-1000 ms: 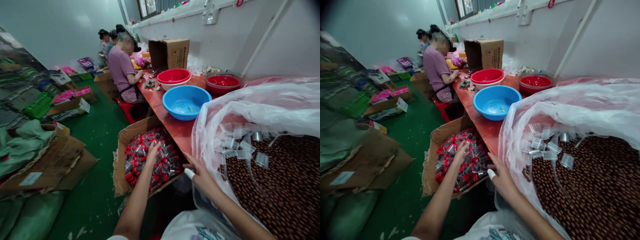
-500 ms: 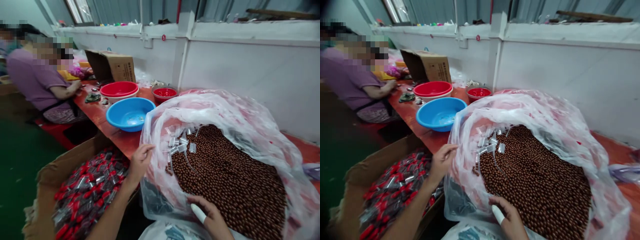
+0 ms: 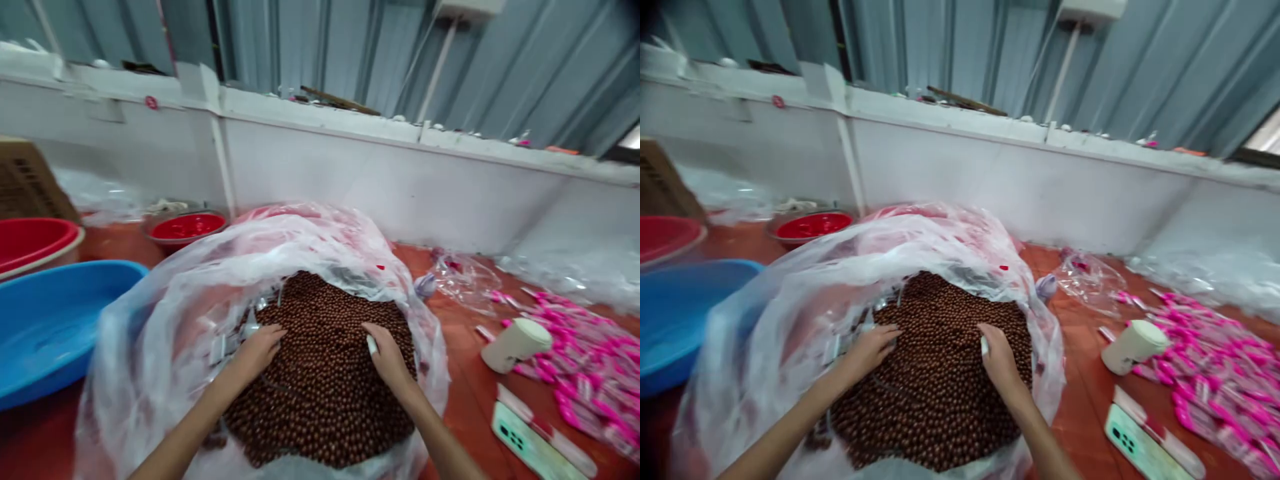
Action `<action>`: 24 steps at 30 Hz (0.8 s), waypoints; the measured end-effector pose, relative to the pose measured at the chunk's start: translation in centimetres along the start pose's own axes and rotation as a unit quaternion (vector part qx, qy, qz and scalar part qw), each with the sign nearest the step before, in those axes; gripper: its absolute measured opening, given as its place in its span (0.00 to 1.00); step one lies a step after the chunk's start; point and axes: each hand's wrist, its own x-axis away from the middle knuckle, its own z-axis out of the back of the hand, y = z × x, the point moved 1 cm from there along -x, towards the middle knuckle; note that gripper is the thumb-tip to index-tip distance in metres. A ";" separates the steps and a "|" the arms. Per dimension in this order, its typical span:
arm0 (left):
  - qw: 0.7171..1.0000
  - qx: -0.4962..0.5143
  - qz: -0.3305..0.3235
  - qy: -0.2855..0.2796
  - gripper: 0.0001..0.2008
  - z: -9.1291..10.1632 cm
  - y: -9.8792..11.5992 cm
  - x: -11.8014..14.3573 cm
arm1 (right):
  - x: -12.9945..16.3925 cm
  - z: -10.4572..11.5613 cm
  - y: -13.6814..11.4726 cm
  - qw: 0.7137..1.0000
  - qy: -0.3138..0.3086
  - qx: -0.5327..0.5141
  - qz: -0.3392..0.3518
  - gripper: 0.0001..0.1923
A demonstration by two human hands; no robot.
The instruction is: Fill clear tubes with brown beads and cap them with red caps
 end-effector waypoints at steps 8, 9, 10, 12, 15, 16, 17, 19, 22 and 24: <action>0.999 -0.040 -0.005 0.025 0.17 -1.0 -2.6 -0.4 | -9.9 3.6 8.2 0.998 0.021 0.055 -0.037 0.33; 0.999 -0.047 -0.004 0.018 0.17 -1.0 -2.8 -0.3 | -10.6 4.1 8.8 0.997 0.025 0.057 -0.042 0.34; 0.998 -0.054 -0.002 0.011 0.17 -0.9 -2.9 -0.2 | -11.2 4.6 9.3 0.997 0.028 0.059 -0.045 0.35; 0.998 -0.069 0.001 -0.005 0.17 -0.7 -2.9 0.0 | -11.9 5.5 10.1 0.996 0.032 0.062 -0.048 0.37; 0.997 -0.072 -0.004 -0.024 0.17 0.1 -2.1 -0.3 | -12.0 6.6 10.3 0.996 0.028 0.069 -0.043 0.33; 0.997 -0.073 -0.010 -0.025 0.17 0.6 -1.5 -0.7 | -11.9 6.9 10.2 0.996 0.024 0.073 -0.039 0.31; 0.997 -0.075 -0.020 -0.021 0.17 1.2 -0.8 -1.2 | -11.8 7.1 9.9 0.996 0.021 0.076 -0.032 0.28; 0.994 -0.092 -0.056 -0.003 0.16 2.6 0.9 -3.1 | -12.1 7.3 9.2 0.996 0.021 0.082 -0.013 0.25; 0.980 -0.131 -0.151 0.023 0.17 4.6 4.0 -7.5 | -14.2 6.7 8.1 0.995 0.022 0.091 0.024 0.26; 0.967 -0.163 -0.194 0.035 0.18 5.3 5.8 -11.5 | -16.4 5.7 7.3 0.994 0.007 0.098 0.047 0.27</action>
